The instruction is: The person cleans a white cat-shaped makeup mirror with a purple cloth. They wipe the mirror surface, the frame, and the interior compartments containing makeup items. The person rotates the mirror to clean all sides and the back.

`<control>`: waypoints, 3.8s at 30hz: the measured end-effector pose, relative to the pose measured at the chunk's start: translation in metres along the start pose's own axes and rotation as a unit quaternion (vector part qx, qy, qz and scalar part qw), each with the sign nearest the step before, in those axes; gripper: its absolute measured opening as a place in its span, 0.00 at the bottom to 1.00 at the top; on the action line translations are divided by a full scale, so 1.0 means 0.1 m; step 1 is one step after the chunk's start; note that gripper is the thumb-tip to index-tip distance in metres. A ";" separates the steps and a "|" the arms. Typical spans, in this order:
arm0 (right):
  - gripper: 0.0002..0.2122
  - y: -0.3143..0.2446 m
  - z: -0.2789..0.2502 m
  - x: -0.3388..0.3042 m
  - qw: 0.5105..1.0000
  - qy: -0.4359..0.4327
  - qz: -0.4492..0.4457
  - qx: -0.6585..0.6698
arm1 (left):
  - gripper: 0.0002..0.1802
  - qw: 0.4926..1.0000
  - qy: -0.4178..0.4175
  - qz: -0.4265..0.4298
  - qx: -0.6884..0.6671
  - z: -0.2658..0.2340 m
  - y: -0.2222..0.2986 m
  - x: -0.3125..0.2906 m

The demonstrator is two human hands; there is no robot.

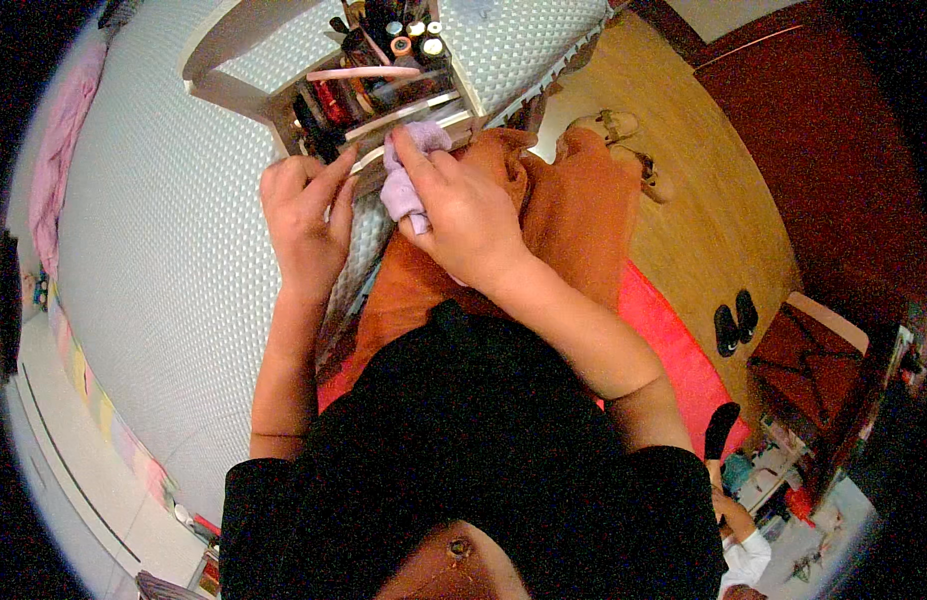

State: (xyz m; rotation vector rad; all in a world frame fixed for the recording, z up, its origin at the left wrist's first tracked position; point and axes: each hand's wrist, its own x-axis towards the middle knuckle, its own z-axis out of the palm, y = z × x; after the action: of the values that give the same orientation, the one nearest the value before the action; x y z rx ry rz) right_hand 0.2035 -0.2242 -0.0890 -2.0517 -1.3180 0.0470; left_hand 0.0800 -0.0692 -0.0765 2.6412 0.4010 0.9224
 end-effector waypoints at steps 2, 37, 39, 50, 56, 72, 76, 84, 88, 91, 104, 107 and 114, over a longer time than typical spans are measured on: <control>0.32 0.01 -0.01 0.02 0.999 0.013 -0.022 -0.033 | 0.17 1.000 0.004 0.007 -0.004 -0.01 -0.02 0.00; 0.24 -0.12 -0.45 0.41 0.994 0.020 0.025 -0.104 | 0.24 0.999 0.019 0.032 0.023 0.12 -0.09 -0.11; 0.24 -0.18 -0.47 0.39 0.998 0.007 0.012 -0.059 | 0.25 0.999 0.016 0.023 0.018 0.12 -0.10 -0.14; 0.18 -0.10 -0.36 0.50 0.982 0.031 0.029 -0.184 | 0.27 0.999 0.004 0.032 0.014 0.11 -0.08 -0.11; 0.13 -0.14 -0.32 0.58 0.985 0.002 -0.018 -0.174 | 0.25 0.999 0.020 0.032 0.000 0.13 -0.09 -0.13; 0.12 -0.15 -0.41 0.63 0.975 -0.079 -0.017 -0.207 | 0.24 0.998 0.035 0.048 0.011 0.15 -0.10 -0.15; 0.11 -0.10 -0.44 0.66 0.961 -0.097 0.029 -0.256 | 0.25 0.998 0.026 0.048 0.017 0.14 -0.08 -0.15; 0.12 -0.28 -0.29 0.72 0.979 -0.123 -0.054 -0.156 | 0.23 0.998 0.040 0.053 0.006 0.16 -0.11 -0.16; 0.15 -0.08 -0.39 0.70 0.990 -0.130 -0.016 0.056 | 0.23 0.998 0.037 0.059 -0.004 0.14 -0.11 -0.13; 0.18 0.13 -0.38 0.40 0.981 0.000 0.068 0.180 | 0.25 0.997 0.055 0.046 -0.021 0.12 -0.11 -0.14; 0.28 0.07 -0.17 0.07 0.994 0.049 -0.079 0.064 | 0.26 0.963 0.115 -0.173 -0.175 0.04 -0.11 -0.33; 0.28 -0.13 0.00 0.10 1.000 -0.013 -0.023 0.001 | 0.28 0.967 0.112 -0.155 -0.171 0.05 -0.15 -0.35; 0.31 -0.29 0.26 0.19 0.995 -0.001 -0.095 0.037 | 0.28 0.970 0.109 -0.143 -0.163 0.01 -0.16 -0.31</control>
State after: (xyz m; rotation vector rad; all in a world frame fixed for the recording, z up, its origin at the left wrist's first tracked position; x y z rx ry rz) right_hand 0.1798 -0.1876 -0.0865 -1.8575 -1.4844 0.0123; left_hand 0.0548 -0.0663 -0.1009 2.1269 0.6070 1.0808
